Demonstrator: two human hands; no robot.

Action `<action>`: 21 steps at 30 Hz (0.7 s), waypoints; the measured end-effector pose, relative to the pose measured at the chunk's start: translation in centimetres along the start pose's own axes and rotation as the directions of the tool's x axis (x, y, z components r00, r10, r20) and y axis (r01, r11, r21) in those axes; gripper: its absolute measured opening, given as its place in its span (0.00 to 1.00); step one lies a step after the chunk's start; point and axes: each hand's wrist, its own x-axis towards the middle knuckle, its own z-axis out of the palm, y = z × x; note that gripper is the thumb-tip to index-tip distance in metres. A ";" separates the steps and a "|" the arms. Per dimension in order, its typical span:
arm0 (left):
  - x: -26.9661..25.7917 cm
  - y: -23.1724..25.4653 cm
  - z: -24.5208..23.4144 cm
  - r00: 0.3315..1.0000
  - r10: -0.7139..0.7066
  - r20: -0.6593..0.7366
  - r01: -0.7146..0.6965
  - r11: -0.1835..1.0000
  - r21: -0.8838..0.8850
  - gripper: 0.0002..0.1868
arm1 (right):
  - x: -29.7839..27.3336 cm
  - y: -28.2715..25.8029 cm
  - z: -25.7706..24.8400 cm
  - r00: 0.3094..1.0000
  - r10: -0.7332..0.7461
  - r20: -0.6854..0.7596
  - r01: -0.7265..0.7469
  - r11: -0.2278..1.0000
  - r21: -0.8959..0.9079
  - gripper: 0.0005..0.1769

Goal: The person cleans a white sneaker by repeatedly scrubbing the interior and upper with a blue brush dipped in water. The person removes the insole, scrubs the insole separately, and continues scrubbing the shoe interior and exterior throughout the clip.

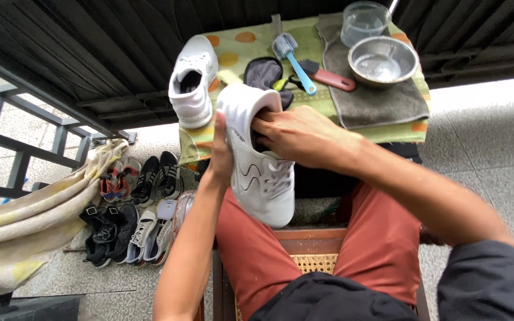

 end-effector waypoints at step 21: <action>-0.4 -0.6 -0.3 0.933 -0.310 0.182 0.301 0.951 0.073 0.31 | -6.4 -1.5 -0.2 0.907 -0.422 0.009 0.356 0.753 -0.553 0.13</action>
